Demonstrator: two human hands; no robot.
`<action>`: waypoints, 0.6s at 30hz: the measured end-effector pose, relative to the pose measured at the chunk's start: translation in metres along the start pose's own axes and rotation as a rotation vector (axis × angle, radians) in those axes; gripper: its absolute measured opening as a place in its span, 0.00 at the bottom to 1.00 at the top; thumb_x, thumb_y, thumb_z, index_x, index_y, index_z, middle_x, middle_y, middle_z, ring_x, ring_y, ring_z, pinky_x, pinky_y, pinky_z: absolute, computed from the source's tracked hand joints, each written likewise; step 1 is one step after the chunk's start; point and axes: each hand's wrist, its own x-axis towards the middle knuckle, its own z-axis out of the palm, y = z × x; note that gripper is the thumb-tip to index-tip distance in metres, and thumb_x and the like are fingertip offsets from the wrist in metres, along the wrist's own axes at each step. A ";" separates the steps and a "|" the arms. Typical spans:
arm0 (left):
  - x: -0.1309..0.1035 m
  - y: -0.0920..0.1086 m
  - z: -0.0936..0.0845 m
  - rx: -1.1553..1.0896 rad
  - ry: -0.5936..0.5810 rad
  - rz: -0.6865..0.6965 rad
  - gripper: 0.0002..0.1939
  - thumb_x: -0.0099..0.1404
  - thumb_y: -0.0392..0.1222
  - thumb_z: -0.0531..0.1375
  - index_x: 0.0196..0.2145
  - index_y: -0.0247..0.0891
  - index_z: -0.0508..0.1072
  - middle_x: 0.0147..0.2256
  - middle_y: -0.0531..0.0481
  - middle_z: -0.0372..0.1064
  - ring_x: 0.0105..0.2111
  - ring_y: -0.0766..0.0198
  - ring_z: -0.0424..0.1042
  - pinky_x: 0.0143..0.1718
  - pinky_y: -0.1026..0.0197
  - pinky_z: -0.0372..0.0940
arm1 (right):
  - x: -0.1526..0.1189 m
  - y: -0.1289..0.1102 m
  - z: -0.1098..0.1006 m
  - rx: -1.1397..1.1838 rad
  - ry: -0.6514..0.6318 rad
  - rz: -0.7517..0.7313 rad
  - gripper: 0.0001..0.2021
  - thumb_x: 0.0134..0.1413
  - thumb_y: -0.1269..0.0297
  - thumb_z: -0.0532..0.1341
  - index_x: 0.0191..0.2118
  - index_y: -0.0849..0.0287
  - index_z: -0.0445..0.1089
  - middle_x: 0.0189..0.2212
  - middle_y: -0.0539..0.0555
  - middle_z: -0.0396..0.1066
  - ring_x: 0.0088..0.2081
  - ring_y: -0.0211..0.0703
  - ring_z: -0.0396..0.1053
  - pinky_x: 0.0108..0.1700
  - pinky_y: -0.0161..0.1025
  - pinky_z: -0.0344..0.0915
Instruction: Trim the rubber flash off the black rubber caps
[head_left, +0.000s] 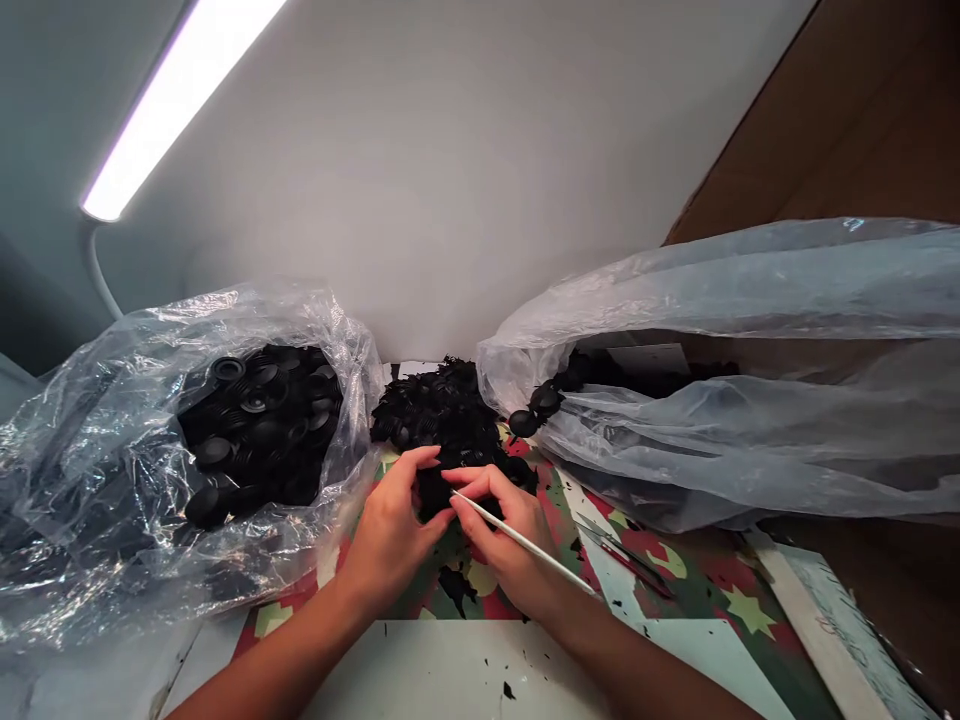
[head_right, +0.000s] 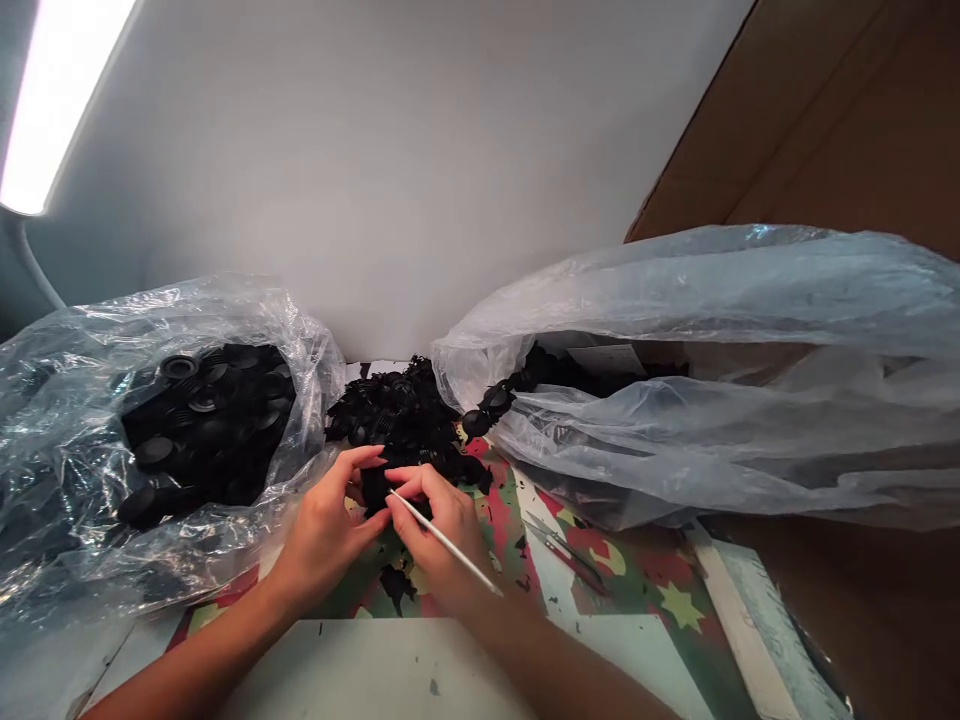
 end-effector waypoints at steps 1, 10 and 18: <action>-0.001 0.001 0.001 0.004 0.001 0.009 0.29 0.57 0.29 0.64 0.56 0.45 0.68 0.48 0.48 0.76 0.41 0.57 0.77 0.45 0.53 0.73 | 0.000 0.001 0.000 -0.017 0.004 -0.030 0.07 0.61 0.62 0.59 0.32 0.53 0.67 0.45 0.56 0.80 0.45 0.50 0.78 0.47 0.45 0.72; -0.004 0.004 0.005 -0.076 0.025 0.064 0.18 0.61 0.30 0.61 0.47 0.44 0.74 0.42 0.49 0.74 0.42 0.57 0.75 0.42 0.55 0.73 | 0.002 0.002 0.002 -0.124 0.006 -0.099 0.06 0.64 0.65 0.56 0.34 0.53 0.68 0.38 0.54 0.79 0.37 0.46 0.77 0.39 0.40 0.71; -0.001 0.010 0.007 -0.294 0.210 -0.096 0.10 0.59 0.42 0.68 0.38 0.42 0.74 0.44 0.50 0.64 0.40 0.61 0.73 0.42 0.56 0.75 | 0.007 0.007 -0.003 -0.199 0.086 -0.147 0.07 0.68 0.66 0.53 0.41 0.54 0.69 0.38 0.54 0.76 0.39 0.45 0.76 0.40 0.39 0.71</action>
